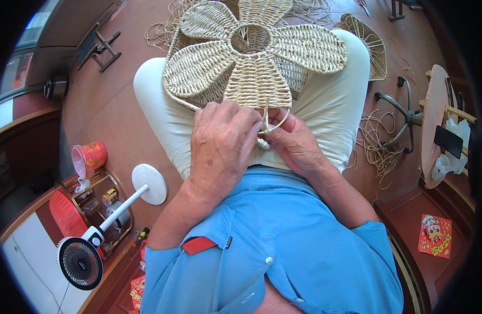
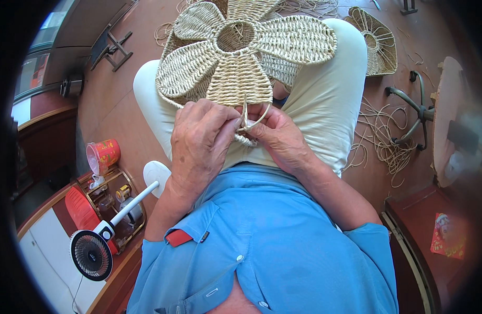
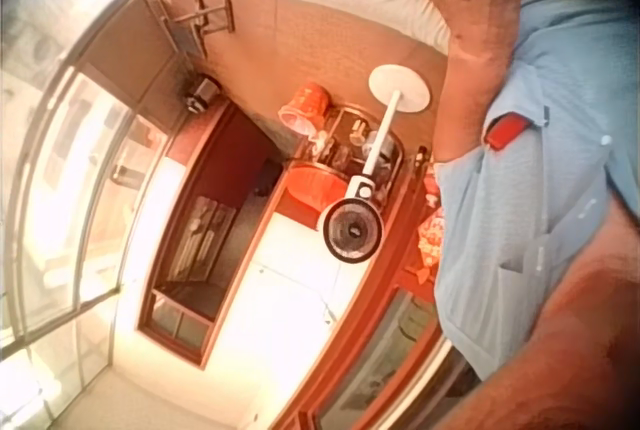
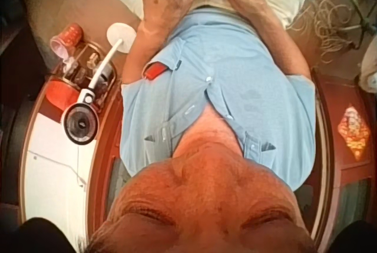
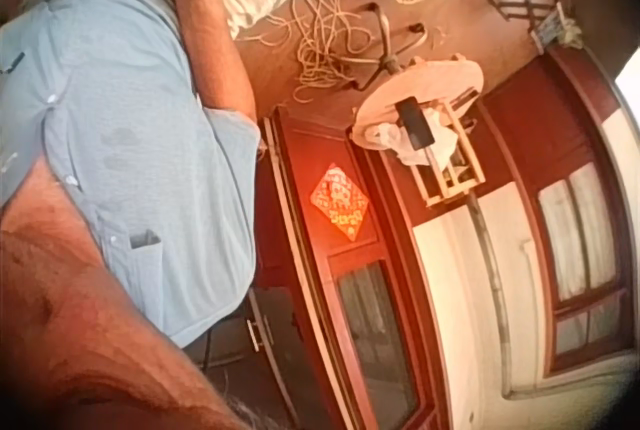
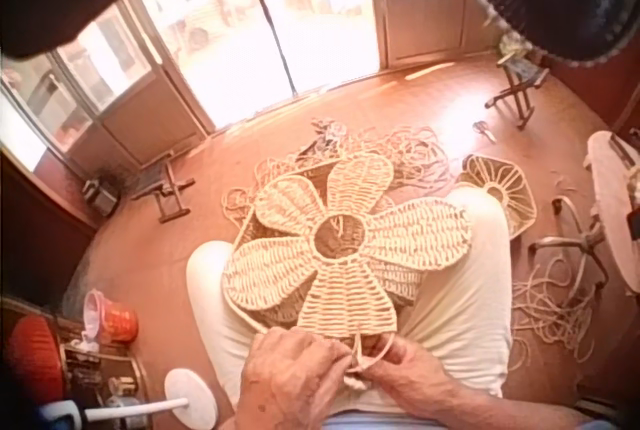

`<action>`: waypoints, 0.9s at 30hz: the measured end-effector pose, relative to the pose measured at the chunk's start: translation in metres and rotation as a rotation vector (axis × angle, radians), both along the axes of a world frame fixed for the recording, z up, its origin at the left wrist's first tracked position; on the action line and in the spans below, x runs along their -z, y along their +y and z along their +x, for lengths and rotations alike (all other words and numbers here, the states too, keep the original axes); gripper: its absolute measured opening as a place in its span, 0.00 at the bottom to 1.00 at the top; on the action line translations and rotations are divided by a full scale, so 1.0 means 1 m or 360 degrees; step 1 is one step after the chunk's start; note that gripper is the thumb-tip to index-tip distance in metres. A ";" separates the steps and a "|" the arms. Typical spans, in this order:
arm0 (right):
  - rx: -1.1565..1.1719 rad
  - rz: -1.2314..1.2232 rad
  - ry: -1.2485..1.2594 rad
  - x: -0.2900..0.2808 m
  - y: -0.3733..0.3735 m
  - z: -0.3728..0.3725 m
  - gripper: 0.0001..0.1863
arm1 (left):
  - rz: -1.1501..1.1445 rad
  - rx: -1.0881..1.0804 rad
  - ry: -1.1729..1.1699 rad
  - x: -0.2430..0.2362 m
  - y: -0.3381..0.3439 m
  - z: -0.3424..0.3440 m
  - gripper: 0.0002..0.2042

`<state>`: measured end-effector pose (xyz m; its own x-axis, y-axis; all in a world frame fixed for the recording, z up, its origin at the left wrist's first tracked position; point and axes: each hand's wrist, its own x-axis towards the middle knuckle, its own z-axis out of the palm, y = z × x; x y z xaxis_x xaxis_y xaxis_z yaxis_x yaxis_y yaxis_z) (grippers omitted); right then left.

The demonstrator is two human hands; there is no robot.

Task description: The person is weaving a large flower-shaped decorative object using straw or rope materials.

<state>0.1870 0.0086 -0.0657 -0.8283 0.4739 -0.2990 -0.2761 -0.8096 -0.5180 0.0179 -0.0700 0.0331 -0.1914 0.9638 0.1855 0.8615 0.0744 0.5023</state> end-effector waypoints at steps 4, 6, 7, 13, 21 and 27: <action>-0.0007 0.0018 -0.0003 0.004 0.000 0.001 0.23 | -0.0187 -0.0006 -0.0072 -0.006 0.004 -0.003 0.04; -0.0007 0.0001 -0.0014 0.010 -0.002 0.003 0.22 | -0.0183 0.0077 -0.0055 -0.006 0.003 -0.004 0.04; -0.0004 -0.0015 -0.0027 0.012 -0.002 0.003 0.22 | -0.0183 0.0076 -0.0055 -0.007 0.003 -0.003 0.04; -0.0124 0.0003 -0.0062 0.007 0.001 0.007 0.17 | -0.0224 0.0246 -0.0053 -0.012 -0.003 -0.011 0.05; -0.0043 0.0187 -0.0240 -0.006 -0.005 0.017 0.13 | -0.0119 0.0165 -0.0283 -0.003 -0.012 -0.022 0.09; -0.0027 0.0301 -0.0353 -0.004 -0.009 0.032 0.11 | -0.0123 0.0138 -0.0335 -0.002 -0.014 -0.021 0.08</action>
<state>0.2194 -0.0008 -0.0612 -0.7610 0.5249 -0.3813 -0.1264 -0.6963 -0.7065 -0.0029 -0.0837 0.0350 -0.1337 0.9882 0.0751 0.7432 0.0499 0.6672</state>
